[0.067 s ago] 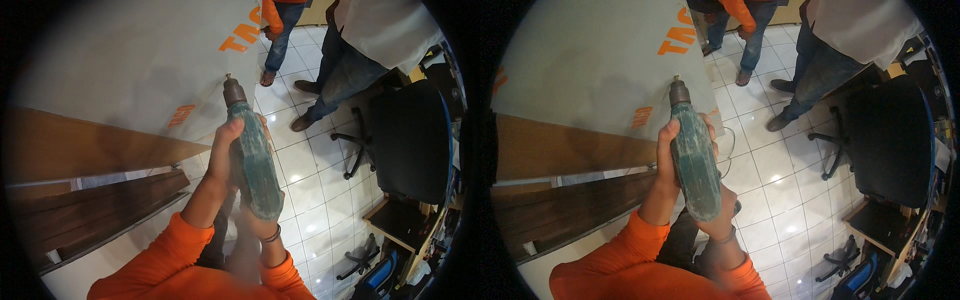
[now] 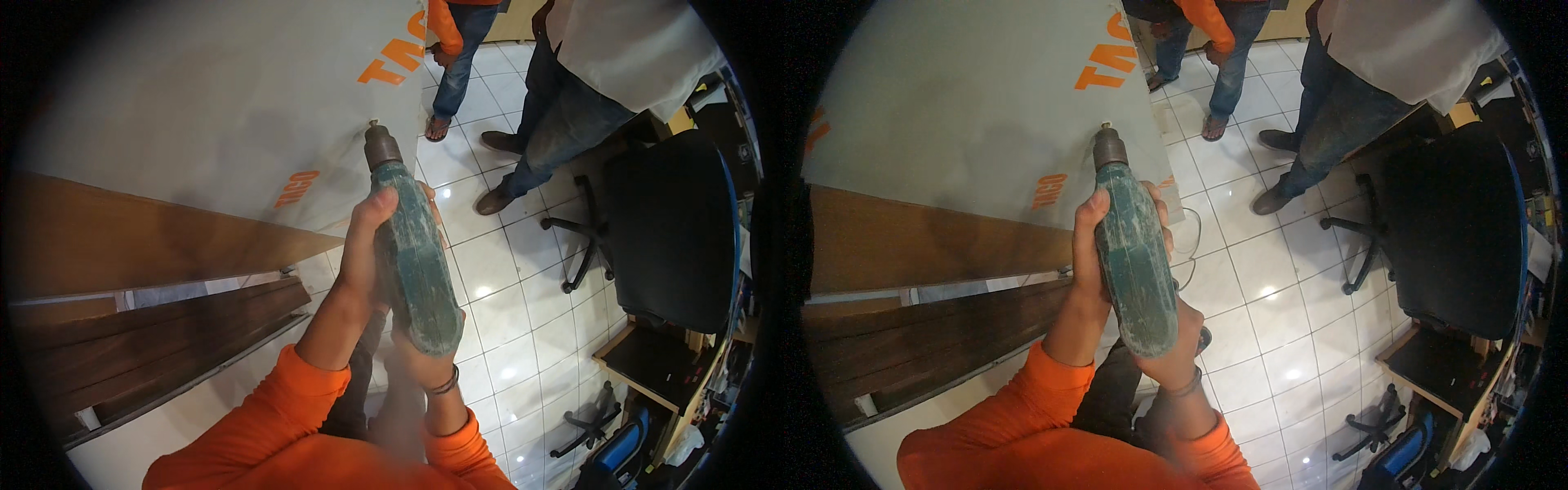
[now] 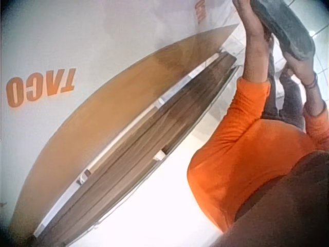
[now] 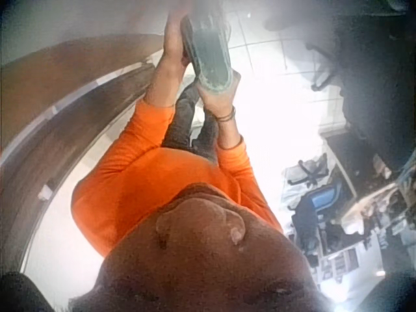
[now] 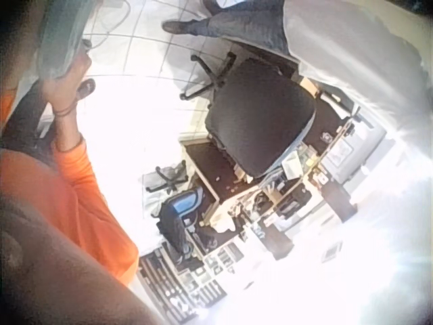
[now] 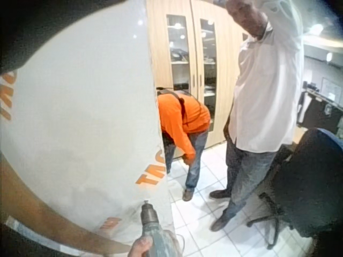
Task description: The person uses a power drill to create a series of holes in a large wooden panel held vertically by another person.
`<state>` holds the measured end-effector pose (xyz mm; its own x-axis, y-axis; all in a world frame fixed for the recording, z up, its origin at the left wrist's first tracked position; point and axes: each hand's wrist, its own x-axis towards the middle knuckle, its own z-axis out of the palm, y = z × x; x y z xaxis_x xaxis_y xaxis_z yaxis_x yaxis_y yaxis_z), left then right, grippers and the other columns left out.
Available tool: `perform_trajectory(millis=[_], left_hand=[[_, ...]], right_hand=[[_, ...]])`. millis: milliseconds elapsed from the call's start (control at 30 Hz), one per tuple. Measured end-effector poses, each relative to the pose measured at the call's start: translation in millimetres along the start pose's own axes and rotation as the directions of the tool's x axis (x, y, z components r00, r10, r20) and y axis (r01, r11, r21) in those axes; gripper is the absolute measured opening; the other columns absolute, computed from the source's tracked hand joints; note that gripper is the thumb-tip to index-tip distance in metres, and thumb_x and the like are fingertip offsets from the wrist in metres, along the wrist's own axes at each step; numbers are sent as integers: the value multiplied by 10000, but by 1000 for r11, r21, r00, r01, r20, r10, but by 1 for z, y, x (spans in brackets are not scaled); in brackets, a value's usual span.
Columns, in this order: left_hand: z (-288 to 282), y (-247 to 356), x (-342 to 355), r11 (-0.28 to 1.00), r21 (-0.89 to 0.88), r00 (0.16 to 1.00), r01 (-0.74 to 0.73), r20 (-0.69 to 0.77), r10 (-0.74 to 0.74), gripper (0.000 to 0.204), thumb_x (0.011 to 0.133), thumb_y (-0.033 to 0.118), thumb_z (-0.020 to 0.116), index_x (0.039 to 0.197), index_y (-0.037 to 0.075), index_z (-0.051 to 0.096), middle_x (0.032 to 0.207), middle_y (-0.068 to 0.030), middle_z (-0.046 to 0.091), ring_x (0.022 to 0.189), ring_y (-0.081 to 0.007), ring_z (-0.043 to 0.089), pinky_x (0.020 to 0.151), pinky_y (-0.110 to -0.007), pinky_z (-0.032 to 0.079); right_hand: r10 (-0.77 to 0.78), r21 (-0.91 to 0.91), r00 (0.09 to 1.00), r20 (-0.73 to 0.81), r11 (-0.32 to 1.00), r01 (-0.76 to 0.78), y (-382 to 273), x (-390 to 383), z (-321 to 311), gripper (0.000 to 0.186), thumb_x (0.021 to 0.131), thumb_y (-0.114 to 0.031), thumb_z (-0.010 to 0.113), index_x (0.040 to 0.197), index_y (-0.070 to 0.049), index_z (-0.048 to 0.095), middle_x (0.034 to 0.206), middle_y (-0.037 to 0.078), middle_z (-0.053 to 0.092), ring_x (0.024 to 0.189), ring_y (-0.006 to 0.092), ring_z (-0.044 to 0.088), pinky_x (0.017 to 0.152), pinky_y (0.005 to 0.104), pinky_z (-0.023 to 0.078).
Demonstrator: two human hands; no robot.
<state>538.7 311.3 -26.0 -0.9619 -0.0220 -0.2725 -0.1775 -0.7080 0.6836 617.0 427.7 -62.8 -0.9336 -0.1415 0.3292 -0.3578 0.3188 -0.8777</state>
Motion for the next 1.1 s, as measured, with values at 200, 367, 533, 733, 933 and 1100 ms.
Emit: perform_trajectory(millis=[200,367,533,733,933,1100], left_hand=[[0,-7,-13,997,66,999,-28,28,26,641,830,595,533,1082,5,542,862,-115,596,651,-206,641,537,-313,548],[4,-2,-8,994,110,1000,-23,-7,24,635,840,582,520,1094,0,540,863,-119,598,651,-204,641,532,-315,548],[7,8,-10,994,112,999,-12,-50,17,647,841,577,522,1114,-9,533,858,-124,597,629,-205,642,515,-310,555],[5,15,-9,994,91,998,54,-30,-52,649,841,567,528,1142,-8,518,862,-123,595,639,-212,650,515,-310,563],[-10,7,-6,999,54,1000,2,25,-3,684,835,611,523,1145,2,513,864,-126,592,664,-226,663,536,-335,573],[-11,-8,-7,998,55,994,-40,100,34,703,821,638,523,1139,11,509,893,-127,582,679,-225,657,549,-332,563]], right_hand=[[167,146,984,58,974,-173,-4,-16,-12,302,658,-120,742,931,-19,662,787,126,672,646,268,665,597,319,514],[205,204,977,52,956,-212,-10,-7,-14,333,623,-131,758,923,-21,665,783,125,672,648,273,665,607,319,516],[206,95,977,53,973,-211,-24,3,-12,321,619,-124,755,910,-26,663,771,118,668,645,266,664,605,315,514],[233,113,970,72,964,-240,-31,1,-6,285,654,-102,740,914,-20,658,762,122,663,635,242,657,598,315,506],[225,162,972,74,959,-234,-21,-1,5,230,717,-68,724,927,-1,659,767,129,660,650,222,657,594,311,503],[145,102,983,111,982,-156,0,-7,-6,270,718,-99,737,956,6,665,805,136,672,678,218,668,606,303,508]])
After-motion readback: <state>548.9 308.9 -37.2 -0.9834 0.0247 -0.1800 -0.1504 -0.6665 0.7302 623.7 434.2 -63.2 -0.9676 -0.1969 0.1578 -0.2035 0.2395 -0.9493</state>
